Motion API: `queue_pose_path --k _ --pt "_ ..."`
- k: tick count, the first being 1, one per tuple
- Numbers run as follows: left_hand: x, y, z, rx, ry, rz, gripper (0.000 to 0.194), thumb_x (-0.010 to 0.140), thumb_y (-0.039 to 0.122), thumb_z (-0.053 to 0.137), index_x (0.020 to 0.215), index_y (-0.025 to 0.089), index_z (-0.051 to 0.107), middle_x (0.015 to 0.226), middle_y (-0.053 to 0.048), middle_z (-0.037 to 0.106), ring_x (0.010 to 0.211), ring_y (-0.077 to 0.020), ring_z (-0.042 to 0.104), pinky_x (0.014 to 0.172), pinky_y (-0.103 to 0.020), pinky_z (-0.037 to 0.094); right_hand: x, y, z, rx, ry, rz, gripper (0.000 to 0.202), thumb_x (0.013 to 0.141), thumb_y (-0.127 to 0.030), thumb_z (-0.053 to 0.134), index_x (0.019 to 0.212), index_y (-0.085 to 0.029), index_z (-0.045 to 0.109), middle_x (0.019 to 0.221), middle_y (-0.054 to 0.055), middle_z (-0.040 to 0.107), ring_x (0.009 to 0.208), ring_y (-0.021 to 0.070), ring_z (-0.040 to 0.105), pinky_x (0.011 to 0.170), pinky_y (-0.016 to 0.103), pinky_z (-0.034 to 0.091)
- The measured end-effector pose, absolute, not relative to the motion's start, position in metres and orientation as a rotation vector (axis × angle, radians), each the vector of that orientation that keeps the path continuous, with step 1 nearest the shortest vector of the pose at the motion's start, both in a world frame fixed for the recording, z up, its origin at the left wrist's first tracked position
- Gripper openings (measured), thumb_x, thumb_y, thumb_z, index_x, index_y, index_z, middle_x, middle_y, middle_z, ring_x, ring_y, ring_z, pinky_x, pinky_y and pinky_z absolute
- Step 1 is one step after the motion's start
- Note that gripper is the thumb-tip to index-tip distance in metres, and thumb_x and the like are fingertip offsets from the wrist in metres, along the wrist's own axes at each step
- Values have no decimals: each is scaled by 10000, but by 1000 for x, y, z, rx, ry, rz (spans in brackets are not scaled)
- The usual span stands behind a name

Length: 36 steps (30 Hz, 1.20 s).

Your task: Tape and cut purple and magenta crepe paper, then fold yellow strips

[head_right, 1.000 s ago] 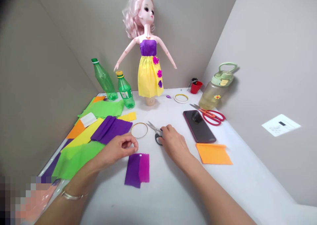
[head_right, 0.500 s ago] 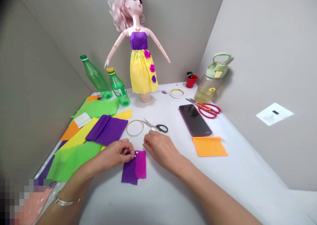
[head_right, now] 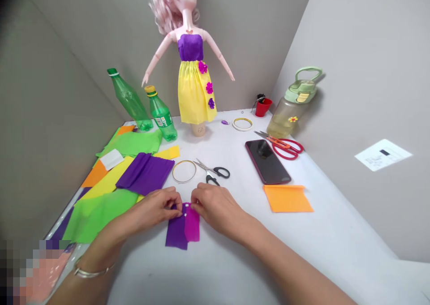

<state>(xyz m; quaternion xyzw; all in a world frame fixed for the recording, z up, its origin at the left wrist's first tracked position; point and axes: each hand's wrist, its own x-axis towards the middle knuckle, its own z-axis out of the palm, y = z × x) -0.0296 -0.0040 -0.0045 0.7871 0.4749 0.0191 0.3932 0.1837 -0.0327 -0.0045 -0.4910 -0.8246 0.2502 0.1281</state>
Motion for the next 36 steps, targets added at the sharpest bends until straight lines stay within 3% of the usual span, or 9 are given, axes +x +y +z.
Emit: queue_pose_path --k 6,13,18,24,36 --pt "-32 -6 1 2035 1200 21 56 787 229 614 802 235 667 775 33 569 719 -138 516 617 -246 324 180 -34 -9 -1242 -2590 637 78 891 -119 629 847 -177 655 841 12 586 742 139 533 629 251 336" --pt "-33 -7 2 2081 1195 14 78 786 209 598 809 235 667 791 28 596 717 -138 533 615 -247 331 172 -35 -23 -1017 -2759 229 187 962 -120 536 807 -183 619 789 16 548 724 172 440 652 320 284" --pt "-34 -8 -1 2091 1183 1 81 790 212 594 811 228 671 815 17 611 728 -144 554 627 -251 349 171 -35 -26 -918 -2795 127 213 981 -124 512 783 -170 577 795 20 540 723 175 411 648 338 259" --pt "-34 -7 -2 2107 1198 -7 88 783 207 590 810 224 672 805 10 631 714 -151 572 607 -256 346 168 -34 -32 -889 -2793 109 262 987 -118 492 736 -170 549 785 22 530 720 174 402 653 337 266" --pt "-36 -6 -1 2081 1198 8 114 778 210 584 817 249 684 806 21 638 735 -147 577 623 -246 354 170 -32 -20 -1086 -2690 354 194 949 -125 540 797 -159 656 796 35 581 743 167 477 667 295 332"
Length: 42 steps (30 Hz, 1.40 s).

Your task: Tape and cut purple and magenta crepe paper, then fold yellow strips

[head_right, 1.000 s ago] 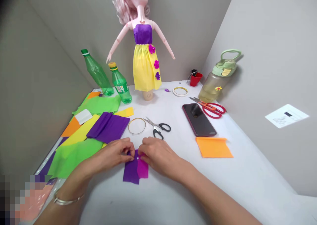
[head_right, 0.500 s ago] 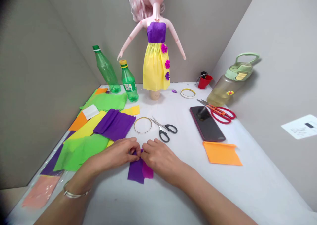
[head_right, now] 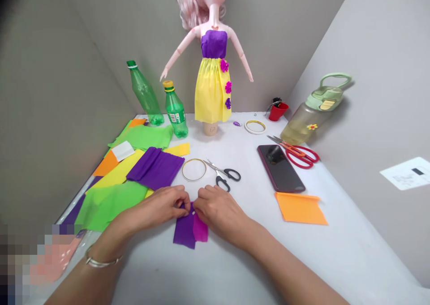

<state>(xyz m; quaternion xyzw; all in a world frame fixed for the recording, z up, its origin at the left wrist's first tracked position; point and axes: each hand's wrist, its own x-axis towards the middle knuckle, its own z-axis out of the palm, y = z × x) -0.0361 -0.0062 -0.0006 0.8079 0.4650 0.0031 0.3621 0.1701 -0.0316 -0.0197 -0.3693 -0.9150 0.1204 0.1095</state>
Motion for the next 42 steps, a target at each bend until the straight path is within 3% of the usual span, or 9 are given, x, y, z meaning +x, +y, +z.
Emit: queue_pose_path --k 12,22,32,36,42 --pt "-35 -6 3 2087 1209 3 117 779 199 581 823 230 685 802 6 647 736 -162 586 621 -256 360 167 -33 -31 -1012 -2728 289 245 975 -125 497 781 -173 639 765 30 564 722 172 442 659 305 307" --pt "-36 -6 -1 2096 1200 -11 130 767 193 583 821 230 695 816 -4 653 718 -164 577 607 -256 347 167 -32 -21 -1061 -2754 404 177 959 -150 531 861 -177 677 822 37 600 782 177 493 698 297 346" --pt "-35 -6 -1 2088 1193 6 135 764 187 581 831 226 691 810 -10 659 749 -174 601 630 -258 367 163 -32 -24 -1051 -2707 331 224 947 -119 530 760 -169 642 772 30 593 724 164 485 660 290 355" --pt "-36 -7 -1 2092 1194 3 132 778 196 584 834 230 699 806 -4 657 734 -167 595 620 -258 361 165 -31 -23 -1118 -2571 501 187 924 -105 534 813 -165 672 807 45 610 766 174 519 677 289 384" --pt "-36 -5 -1 2054 1179 68 131 797 218 595 843 227 718 817 2 634 725 -154 570 616 -250 357 172 -28 -18 -1310 -1898 1253 132 840 -155 583 812 -188 707 755 -2 621 685 136 522 629 246 393"
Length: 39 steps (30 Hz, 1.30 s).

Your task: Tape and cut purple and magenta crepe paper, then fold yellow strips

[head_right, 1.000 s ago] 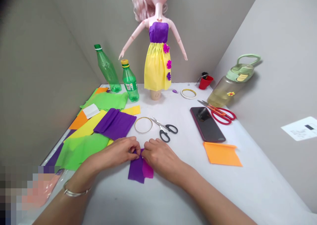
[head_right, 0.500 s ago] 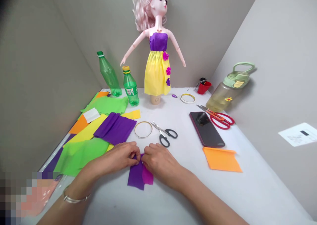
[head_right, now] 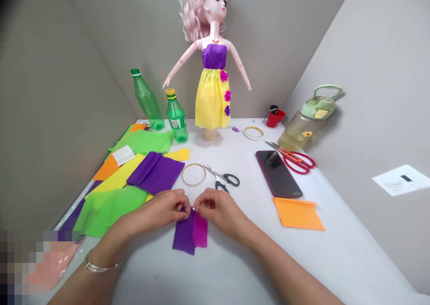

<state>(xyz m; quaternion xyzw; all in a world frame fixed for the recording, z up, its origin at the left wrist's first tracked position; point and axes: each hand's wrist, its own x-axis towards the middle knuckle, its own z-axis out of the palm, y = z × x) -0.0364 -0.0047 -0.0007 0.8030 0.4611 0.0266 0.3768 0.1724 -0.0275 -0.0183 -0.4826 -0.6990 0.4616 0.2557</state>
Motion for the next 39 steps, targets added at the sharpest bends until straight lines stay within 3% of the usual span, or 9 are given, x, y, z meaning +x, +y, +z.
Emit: queue_pose_path --k 3,6,19,29,39 --pt "-36 -3 -1 1991 1175 150 115 794 244 618 837 221 722 797 6 613 719 -149 549 613 -243 359 176 -24 -20 -1256 -1654 1560 112 806 -225 612 816 -162 704 700 -12 621 626 122 502 599 239 377" --pt "-35 -2 -1 1923 1180 254 98 778 256 647 831 218 719 805 10 602 731 -144 532 630 -235 371 178 -22 -22 -1234 -1598 1633 132 790 -260 635 808 -151 708 670 -19 604 610 112 482 594 236 359" --pt "-30 -7 1 1949 1180 263 94 830 282 620 833 236 702 751 20 565 803 -171 551 741 -253 393 176 -26 -23 -1275 -1666 1557 120 786 -235 620 793 -158 711 607 -37 539 562 103 424 523 228 299" --pt "-28 -9 -4 1938 1158 293 89 814 227 579 774 208 656 759 29 503 675 -122 481 599 -236 335 174 -29 -18 -1304 -1721 1510 130 800 -245 611 803 -160 710 626 -32 547 578 108 443 533 229 328" --pt "-22 -16 -11 1847 1192 343 55 762 197 609 758 208 664 803 20 522 755 -145 506 695 -261 376 184 -20 -24 -1430 -1799 1258 137 820 -225 556 834 -161 677 668 -21 576 611 109 470 563 223 351"
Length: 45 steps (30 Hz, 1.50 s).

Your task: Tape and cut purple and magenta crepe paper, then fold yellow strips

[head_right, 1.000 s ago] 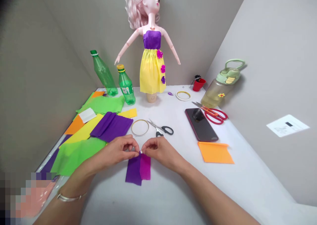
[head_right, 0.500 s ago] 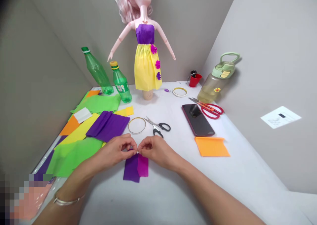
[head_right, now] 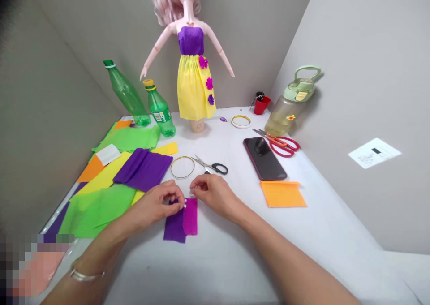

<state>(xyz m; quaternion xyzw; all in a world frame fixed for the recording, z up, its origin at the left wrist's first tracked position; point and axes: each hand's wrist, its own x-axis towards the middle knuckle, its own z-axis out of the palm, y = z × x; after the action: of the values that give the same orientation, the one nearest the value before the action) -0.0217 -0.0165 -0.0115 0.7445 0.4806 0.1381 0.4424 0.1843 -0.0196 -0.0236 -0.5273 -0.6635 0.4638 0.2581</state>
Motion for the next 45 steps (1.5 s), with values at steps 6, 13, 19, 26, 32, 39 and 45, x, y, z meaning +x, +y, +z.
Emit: queue_pose_path --k 6,13,19,26,32,39,45 --pt "-17 -50 -21 1828 1416 489 99 788 183 578 703 202 626 760 3 509 803 -184 499 761 -306 369 183 -25 -14 -1447 -1929 1181 94 820 -195 584 745 -184 639 624 -44 562 582 97 465 552 217 326" --pt "-8 -55 -29 1887 1537 524 107 807 183 559 724 209 622 754 -1 499 823 -205 496 803 -347 356 182 -32 -4 -1496 -2141 1068 130 808 -136 625 687 -184 610 647 -41 577 591 95 462 563 231 282" --pt "-9 -55 -31 1909 1540 509 109 804 172 558 711 204 603 756 -2 509 823 -206 494 804 -353 353 179 -34 -6 -1489 -2243 965 129 826 -132 636 713 -180 597 744 -26 597 652 101 477 592 232 284" --pt "-7 -56 -29 1961 1563 460 120 789 137 563 683 192 571 753 -4 517 824 -208 492 807 -362 346 173 -37 -12 -1464 -2345 844 124 825 -131 659 731 -177 592 777 -11 586 728 122 491 622 239 288" --pt "-6 -57 -32 1992 1575 464 121 793 136 560 687 194 553 759 -5 532 829 -210 498 807 -366 345 168 -40 -16 -1453 -2406 769 108 840 -157 655 752 -183 599 794 -4 585 731 127 481 612 244 280" --pt "-6 -57 -31 2010 1585 431 123 793 132 556 688 196 551 764 -6 543 830 -212 501 819 -377 344 165 -40 -17 -1468 -2455 704 120 848 -147 634 739 -175 593 804 13 606 767 143 507 629 253 302" --pt "-5 -57 -30 2034 1587 423 125 796 136 551 690 203 550 779 -13 558 849 -224 513 811 -379 353 163 -40 -18 -1479 -2484 674 118 848 -139 627 741 -176 595 799 16 608 767 148 517 633 254 312"
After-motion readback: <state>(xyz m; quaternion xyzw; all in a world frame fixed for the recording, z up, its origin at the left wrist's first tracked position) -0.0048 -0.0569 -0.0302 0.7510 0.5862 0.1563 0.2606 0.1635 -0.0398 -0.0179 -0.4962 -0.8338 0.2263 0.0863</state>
